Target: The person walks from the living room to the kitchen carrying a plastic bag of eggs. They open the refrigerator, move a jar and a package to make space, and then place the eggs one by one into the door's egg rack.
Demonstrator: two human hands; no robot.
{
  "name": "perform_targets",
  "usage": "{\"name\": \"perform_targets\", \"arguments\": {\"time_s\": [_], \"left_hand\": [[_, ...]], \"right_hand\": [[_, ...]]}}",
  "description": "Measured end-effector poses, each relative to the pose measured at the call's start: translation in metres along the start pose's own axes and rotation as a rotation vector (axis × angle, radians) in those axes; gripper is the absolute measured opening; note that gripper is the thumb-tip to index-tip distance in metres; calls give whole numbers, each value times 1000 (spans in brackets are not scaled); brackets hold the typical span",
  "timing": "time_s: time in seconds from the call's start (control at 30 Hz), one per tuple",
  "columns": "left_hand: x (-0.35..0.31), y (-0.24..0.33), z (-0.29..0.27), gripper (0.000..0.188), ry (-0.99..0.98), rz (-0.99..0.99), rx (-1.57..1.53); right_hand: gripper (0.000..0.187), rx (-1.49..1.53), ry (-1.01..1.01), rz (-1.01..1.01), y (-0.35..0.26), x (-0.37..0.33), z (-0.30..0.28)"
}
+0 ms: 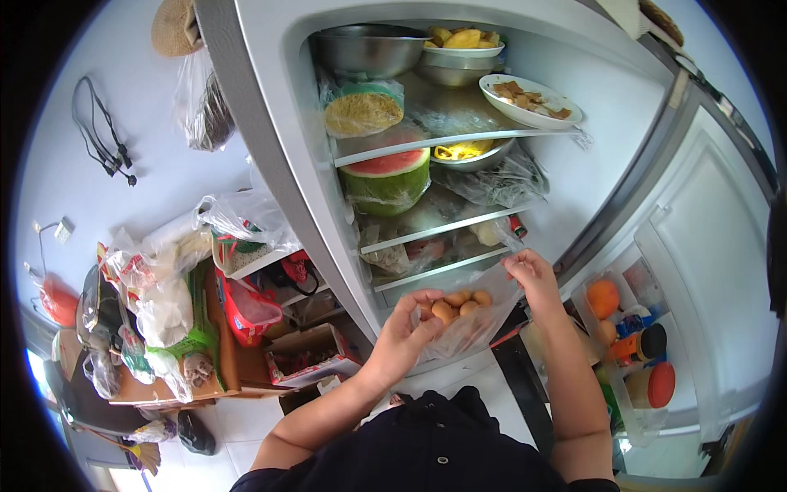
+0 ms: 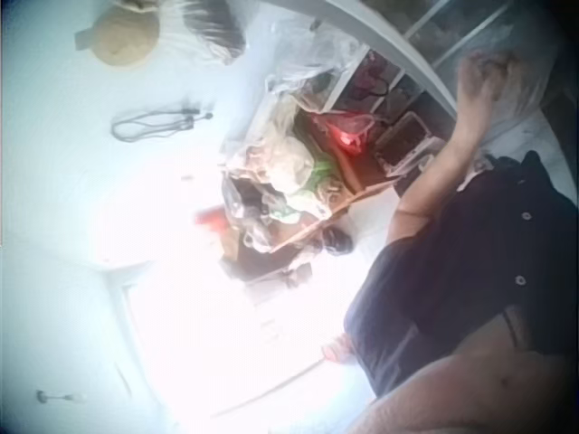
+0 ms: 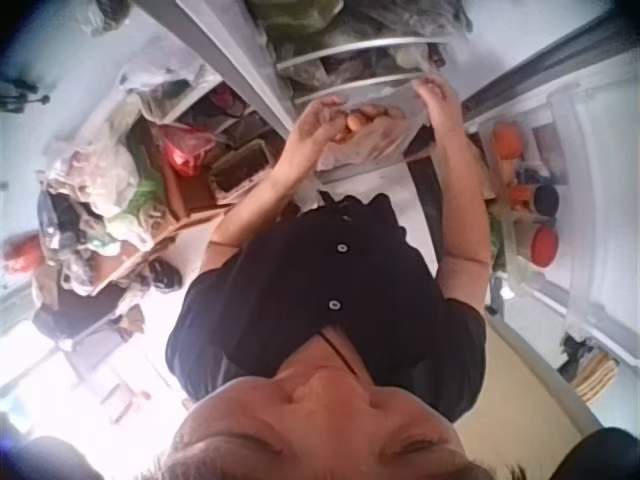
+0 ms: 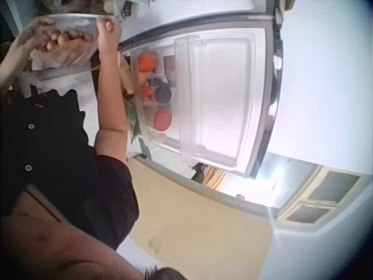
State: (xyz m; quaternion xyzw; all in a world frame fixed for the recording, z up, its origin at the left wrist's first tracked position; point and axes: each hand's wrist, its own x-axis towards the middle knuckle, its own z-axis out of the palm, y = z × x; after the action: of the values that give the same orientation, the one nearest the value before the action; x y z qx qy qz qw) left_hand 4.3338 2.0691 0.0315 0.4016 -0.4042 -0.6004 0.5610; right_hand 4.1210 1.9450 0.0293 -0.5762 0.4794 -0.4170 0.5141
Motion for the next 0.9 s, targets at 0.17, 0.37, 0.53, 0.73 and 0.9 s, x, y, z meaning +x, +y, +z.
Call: {"name": "perform_targets", "arguments": {"time_s": [0.17, 0.37, 0.53, 0.73, 0.9], "left_hand": [[21, -3, 1, 36, 111, 25, -24], [38, -20, 4, 35, 225, 85, 10], [47, -33, -2, 34, 267, 69, 18], [56, -39, -10, 35, 293, 68, -97], [58, -38, -12, 38, 362, 23, -160]], "right_hand": [[16, 99, -28, 22, 1, 34, 1], [13, 73, -84, -21, 22, 59, -7], [13, 75, -71, -5, 38, 67, -13], [12, 0, -43, -47, 59, 72, -20], [10, -194, -5, -189, 72, 68, -23]]}}
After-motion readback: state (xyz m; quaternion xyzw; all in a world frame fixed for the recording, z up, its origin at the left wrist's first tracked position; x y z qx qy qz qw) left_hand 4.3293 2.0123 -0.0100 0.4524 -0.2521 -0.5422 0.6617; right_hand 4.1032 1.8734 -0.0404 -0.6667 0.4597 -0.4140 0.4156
